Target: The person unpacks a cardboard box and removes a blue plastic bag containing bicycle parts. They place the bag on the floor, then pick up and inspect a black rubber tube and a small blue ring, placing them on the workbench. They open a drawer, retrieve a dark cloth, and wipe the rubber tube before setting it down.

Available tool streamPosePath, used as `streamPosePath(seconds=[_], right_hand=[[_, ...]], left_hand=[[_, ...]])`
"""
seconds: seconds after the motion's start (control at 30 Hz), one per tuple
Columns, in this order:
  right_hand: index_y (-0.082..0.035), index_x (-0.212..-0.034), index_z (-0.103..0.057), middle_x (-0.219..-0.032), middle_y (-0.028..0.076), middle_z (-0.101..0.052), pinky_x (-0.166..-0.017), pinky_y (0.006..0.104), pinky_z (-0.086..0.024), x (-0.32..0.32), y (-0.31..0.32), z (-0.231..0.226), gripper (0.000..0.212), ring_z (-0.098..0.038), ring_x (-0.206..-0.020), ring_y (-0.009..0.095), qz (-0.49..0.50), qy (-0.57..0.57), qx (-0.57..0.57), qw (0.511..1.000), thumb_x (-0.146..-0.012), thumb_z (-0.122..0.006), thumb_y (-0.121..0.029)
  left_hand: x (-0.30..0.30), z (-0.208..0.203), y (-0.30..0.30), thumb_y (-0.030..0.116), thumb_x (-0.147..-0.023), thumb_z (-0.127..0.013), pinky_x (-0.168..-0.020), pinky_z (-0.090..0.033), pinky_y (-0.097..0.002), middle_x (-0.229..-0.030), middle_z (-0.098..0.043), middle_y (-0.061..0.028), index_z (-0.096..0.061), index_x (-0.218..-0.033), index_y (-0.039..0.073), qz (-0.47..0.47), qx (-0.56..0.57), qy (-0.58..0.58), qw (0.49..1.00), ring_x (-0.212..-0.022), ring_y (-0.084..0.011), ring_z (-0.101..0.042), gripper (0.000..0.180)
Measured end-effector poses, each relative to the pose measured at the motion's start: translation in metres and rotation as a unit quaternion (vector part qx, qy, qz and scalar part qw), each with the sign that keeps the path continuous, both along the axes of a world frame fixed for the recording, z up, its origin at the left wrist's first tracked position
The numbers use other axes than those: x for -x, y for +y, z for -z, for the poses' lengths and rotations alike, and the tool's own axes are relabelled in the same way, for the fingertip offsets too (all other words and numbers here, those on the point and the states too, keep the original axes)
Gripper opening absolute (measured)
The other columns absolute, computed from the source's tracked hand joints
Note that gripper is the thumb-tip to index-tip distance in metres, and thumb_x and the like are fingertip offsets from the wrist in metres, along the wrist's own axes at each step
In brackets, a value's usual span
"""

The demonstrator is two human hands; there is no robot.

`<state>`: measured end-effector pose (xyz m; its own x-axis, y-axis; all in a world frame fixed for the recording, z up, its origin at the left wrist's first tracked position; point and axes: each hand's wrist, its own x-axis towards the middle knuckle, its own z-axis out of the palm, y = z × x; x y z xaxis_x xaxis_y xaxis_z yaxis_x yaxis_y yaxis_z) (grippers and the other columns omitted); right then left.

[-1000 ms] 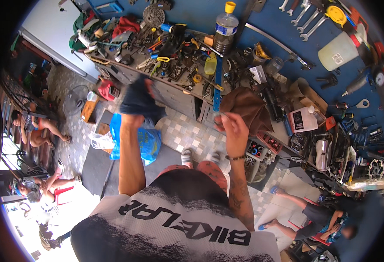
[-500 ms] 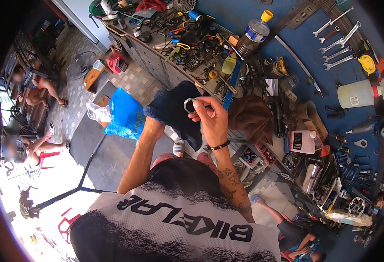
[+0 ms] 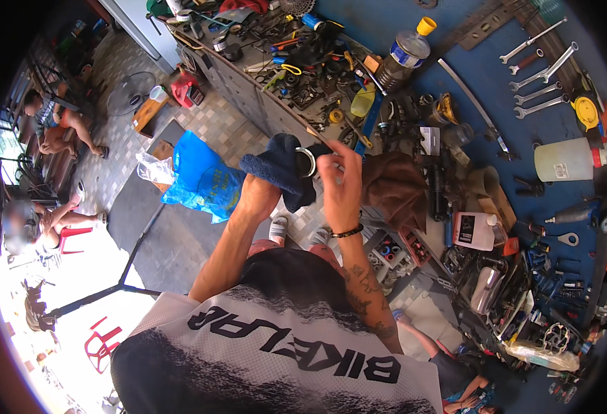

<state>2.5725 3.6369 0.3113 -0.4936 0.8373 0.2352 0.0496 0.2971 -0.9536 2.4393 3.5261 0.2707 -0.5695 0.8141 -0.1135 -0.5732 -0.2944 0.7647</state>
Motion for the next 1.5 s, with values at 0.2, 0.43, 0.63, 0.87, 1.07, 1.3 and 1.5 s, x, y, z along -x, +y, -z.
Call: streamPosePath(seconds=[0.2, 0.43, 0.63, 0.87, 1.07, 1.3, 1.5], right_hand=[[0.003, -0.141, -0.053, -0.126, 0.011, -0.066, -0.099, 0.0341, -0.050, -0.014, 0.013, 0.058, 0.054, -0.062, -0.114, 0.018, -0.204, -0.105, 0.155, 0.961, -0.104, -0.064, -0.033], [0.002, -0.122, -0.066, -0.120, 0.009, -0.069, -0.092, 0.0304, -0.053, -0.006, -0.005, 0.031, 0.026, -0.066, -0.103, 0.014, -0.031, 0.057, 0.190, 0.980, -0.098, -0.068, -0.007], [-0.001, -0.116, -0.069, -0.107, 0.009, -0.067, -0.082, 0.0321, -0.053, 0.020, -0.032, -0.056, 0.030, -0.067, -0.092, 0.021, -0.033, 0.088, -0.166, 0.982, -0.087, -0.077, -0.005], [-0.009, -0.103, -0.072, -0.096, 0.008, -0.068, -0.057, 0.0318, -0.046, 0.034, -0.053, -0.070, 0.021, -0.064, -0.068, 0.020, -0.263, 0.038, -0.319, 0.910, -0.084, -0.079, -0.004], [-0.004, -0.102, -0.071, -0.088, 0.004, -0.068, -0.053, 0.0245, -0.042, 0.040, -0.036, -0.075, 0.017, -0.057, -0.061, 0.008, -0.003, 0.060, -0.123, 0.991, -0.089, -0.080, -0.008], [0.001, -0.103, -0.069, -0.085, 0.003, -0.066, -0.056, 0.0211, -0.042, 0.038, -0.018, -0.039, 0.019, -0.058, -0.063, 0.007, -0.017, 0.138, 0.128, 0.982, -0.093, -0.079, -0.012], [-0.001, -0.137, -0.057, -0.118, 0.012, -0.060, -0.082, 0.0340, -0.054, 0.007, -0.026, 0.041, 0.045, -0.065, -0.097, 0.018, -0.080, -0.136, -0.024, 0.987, -0.097, -0.073, -0.015]], left_hand=[[0.011, -0.042, 0.002, 0.015, -0.097, -0.070, -0.079, -0.054, -0.0310, -0.100, -0.072, -0.0043, -0.069, -0.115, 0.003, -0.057, 0.027, 0.069, 0.996, -0.090, -0.0144, -0.068, 0.021], [0.043, -0.070, -0.019, 0.001, -0.093, -0.075, -0.082, -0.054, -0.0250, -0.101, -0.077, -0.0054, -0.078, -0.100, 0.002, -0.045, 0.010, 0.201, 0.978, -0.090, -0.0093, -0.068, 0.008], [0.030, -0.026, -0.005, 0.005, -0.094, -0.075, -0.103, -0.054, -0.0394, -0.123, -0.073, -0.0092, -0.073, -0.119, 0.005, -0.061, -0.183, -0.029, 0.981, -0.110, -0.0217, -0.070, 0.026], [0.027, -0.004, 0.001, 0.028, -0.095, -0.077, -0.106, -0.054, -0.0427, -0.129, -0.067, -0.0088, -0.062, -0.132, 0.010, -0.148, -0.156, -0.050, 0.975, -0.118, -0.0251, -0.065, 0.045], [0.015, -0.032, 0.000, 0.019, -0.094, -0.077, -0.093, -0.057, -0.0384, -0.112, -0.069, -0.0061, -0.066, -0.116, 0.009, -0.126, -0.191, -0.136, 0.964, -0.104, -0.0206, -0.068, 0.027], [0.029, -0.022, -0.008, 0.025, -0.099, -0.071, -0.095, -0.056, -0.0384, -0.116, -0.067, -0.0056, -0.062, -0.121, 0.009, -0.091, -0.228, -0.025, 0.969, -0.106, -0.0212, -0.067, 0.028], [0.045, -0.007, -0.035, 0.020, -0.099, -0.070, -0.094, -0.055, -0.0370, -0.116, -0.064, -0.0057, -0.059, -0.120, 0.008, -0.180, -0.037, 0.214, 0.960, -0.106, -0.0195, -0.066, 0.026]])
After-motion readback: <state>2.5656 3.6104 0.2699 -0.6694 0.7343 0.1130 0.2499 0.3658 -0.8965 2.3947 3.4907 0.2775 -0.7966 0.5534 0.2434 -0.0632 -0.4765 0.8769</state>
